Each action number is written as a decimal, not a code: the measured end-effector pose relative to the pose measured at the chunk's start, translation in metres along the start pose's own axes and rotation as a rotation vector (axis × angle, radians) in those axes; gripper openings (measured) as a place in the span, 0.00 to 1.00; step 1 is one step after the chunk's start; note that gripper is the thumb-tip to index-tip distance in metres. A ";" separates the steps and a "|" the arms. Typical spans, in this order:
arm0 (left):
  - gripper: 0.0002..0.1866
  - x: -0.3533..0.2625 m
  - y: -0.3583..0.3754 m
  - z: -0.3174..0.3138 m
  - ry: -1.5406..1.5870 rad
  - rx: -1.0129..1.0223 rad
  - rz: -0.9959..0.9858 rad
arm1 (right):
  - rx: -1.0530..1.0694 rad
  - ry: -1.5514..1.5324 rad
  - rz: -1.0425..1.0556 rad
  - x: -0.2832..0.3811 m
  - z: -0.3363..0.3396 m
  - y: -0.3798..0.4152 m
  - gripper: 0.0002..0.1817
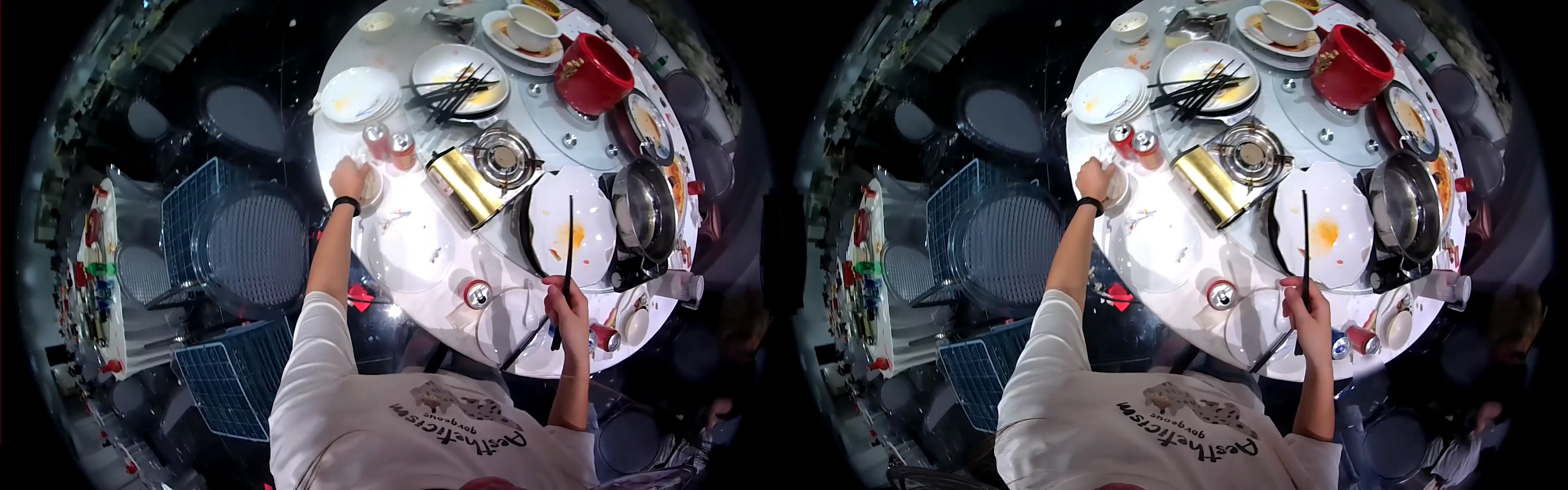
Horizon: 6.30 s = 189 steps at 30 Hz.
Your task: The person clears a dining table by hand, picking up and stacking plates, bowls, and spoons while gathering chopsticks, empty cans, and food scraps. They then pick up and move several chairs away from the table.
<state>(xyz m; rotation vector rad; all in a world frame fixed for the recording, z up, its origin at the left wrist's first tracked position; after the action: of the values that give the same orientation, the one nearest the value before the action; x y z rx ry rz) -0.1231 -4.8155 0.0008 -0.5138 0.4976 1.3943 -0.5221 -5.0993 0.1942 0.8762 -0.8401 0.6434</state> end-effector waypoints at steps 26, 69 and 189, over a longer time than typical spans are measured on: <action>0.06 -0.173 -0.151 -0.006 1.639 0.060 -0.034 | 0.015 -0.248 -0.089 0.097 -0.114 -0.368 0.33; 0.08 -0.261 0.470 -0.219 0.031 0.916 -0.708 | -1.339 0.555 -0.275 -0.306 0.323 0.106 0.08; 0.29 -0.499 0.374 -0.075 0.432 0.509 -1.473 | -0.582 -0.098 -0.626 -0.515 0.442 0.027 0.17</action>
<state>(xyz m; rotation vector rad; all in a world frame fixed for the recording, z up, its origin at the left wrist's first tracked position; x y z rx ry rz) -0.5514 -5.2143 0.2276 -0.5514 0.5815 -0.2660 -0.9714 -5.5392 -0.0626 0.5844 -0.7282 -0.1936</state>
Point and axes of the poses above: each hand's wrist, its own y-axis away from the middle knuckle, its own z-axis out of the back of the hand, x = y × z, the point moved 5 cm from there along -y, towards the middle knuckle, and after that the axes turned 15 degrees about y, right-handed, at the moved point
